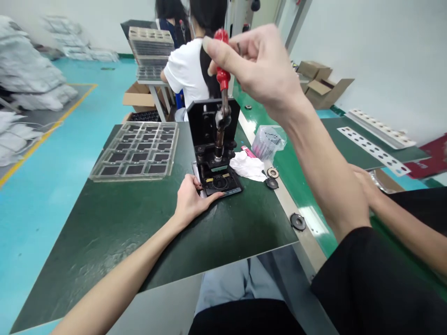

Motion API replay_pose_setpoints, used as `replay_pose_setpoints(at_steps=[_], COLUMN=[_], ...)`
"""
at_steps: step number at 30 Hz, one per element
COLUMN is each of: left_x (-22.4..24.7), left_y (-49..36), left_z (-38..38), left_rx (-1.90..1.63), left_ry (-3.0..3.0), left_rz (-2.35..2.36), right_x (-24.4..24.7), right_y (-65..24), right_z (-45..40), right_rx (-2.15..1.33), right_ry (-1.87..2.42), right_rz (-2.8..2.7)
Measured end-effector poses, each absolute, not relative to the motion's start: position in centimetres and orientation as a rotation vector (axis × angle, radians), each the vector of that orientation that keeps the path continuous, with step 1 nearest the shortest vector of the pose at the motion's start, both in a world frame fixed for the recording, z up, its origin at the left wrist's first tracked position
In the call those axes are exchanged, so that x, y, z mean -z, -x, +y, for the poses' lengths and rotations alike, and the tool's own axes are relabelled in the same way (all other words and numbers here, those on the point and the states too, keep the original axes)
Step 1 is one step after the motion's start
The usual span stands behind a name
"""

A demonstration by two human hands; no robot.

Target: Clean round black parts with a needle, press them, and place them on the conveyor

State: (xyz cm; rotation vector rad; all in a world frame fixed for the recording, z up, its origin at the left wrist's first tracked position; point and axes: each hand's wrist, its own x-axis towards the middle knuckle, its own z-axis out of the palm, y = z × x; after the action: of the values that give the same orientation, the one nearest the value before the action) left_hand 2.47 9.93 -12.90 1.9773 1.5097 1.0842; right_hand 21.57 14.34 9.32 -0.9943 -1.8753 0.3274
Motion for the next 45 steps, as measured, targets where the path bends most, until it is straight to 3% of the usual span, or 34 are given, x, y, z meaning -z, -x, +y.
replay_pose_setpoints(at_steps=[3, 7, 11, 14, 17, 20, 23, 26, 29, 31, 36, 40, 45], left_x=[13.0, 13.2, 13.3, 13.4, 13.4, 13.4, 13.3, 13.3, 13.3, 13.2, 12.4, 11.8, 12.0], left_y=[-2.5, -2.6, -2.7, -2.7, -2.7, -2.7, -2.4, -2.0, -1.8, -2.0, -2.9, -2.8, -2.3], left_z=[10.0, 10.1, 10.1, 10.2, 10.2, 10.2, 10.4, 10.7, 10.8, 10.4, 8.3, 7.6, 8.2], left_rx=[-1.076, -1.105, -1.104, -1.113, -1.128, -1.128, -1.101, -1.084, -1.128, -1.195, -1.338, -1.170, -1.068], left_ry=[-2.015, -2.055, -2.039, -2.042, -2.063, -2.078, -2.084, -2.141, -2.266, -2.384, -2.733, -2.959, -2.990], left_rz=[1.505, 1.505, 1.508, 1.514, 1.510, 1.496, 1.486, 1.475, 1.437, 1.393, 0.981, 0.453, 0.372], right_x=[-8.6, -3.2, 2.4, 3.9, 1.6, -3.7, -8.9, -10.5, -7.1, -2.7, 7.0, 8.1, 7.2], right_y=[-21.0, -21.1, -22.3, -22.9, -22.6, -21.5, -20.6, -21.0, -22.2, -22.8, -21.6, -19.3, -18.8], right_z=[14.5, 10.7, 9.3, 9.5, 9.2, 10.0, 13.6, 16.3, 14.1, 10.8, 6.7, 8.9, 10.3], right_rx=[-0.263, 0.057, 0.109, 0.139, 0.190, 0.172, 0.004, -0.153, 0.029, 0.099, -0.082, -0.115, -0.071], right_ry=[0.934, 0.903, 0.976, 0.977, 0.970, 0.969, 0.994, 1.285, 1.530, 1.468, 1.725, 1.847, 1.847], right_rz=[-1.807, -1.644, -1.758, -1.820, -1.798, -1.687, -1.849, -1.928, -1.734, -1.691, -2.066, -2.265, -2.296])
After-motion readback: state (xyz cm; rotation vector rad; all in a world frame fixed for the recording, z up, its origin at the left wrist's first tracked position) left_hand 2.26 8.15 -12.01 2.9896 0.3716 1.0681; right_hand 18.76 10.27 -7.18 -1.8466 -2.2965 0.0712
